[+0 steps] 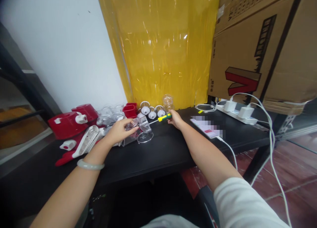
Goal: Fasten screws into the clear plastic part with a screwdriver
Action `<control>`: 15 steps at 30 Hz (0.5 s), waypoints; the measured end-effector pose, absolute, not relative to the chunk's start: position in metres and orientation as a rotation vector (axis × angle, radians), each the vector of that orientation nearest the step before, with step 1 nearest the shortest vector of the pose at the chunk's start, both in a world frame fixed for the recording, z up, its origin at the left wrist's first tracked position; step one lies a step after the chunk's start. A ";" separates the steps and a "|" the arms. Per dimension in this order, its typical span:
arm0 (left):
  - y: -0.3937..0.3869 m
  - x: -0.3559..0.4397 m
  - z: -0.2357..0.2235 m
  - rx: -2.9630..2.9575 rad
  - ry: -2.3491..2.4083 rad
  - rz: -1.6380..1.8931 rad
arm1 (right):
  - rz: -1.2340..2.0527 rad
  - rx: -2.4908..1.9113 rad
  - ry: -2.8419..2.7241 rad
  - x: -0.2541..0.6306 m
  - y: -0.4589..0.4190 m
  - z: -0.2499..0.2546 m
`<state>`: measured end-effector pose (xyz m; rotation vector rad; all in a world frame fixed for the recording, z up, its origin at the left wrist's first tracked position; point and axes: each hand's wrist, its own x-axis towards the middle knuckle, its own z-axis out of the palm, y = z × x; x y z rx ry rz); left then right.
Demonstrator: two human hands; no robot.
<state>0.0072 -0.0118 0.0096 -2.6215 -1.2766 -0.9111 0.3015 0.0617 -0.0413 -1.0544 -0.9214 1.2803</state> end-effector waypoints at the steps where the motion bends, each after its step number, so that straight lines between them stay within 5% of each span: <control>1: -0.012 0.007 0.010 -2.616 -1.277 -0.911 | 1.234 -1.100 -0.954 0.302 0.063 -0.043; 15: -0.012 0.007 0.010 -2.631 -1.278 -0.919 | 1.254 -1.103 -0.983 0.304 0.062 -0.041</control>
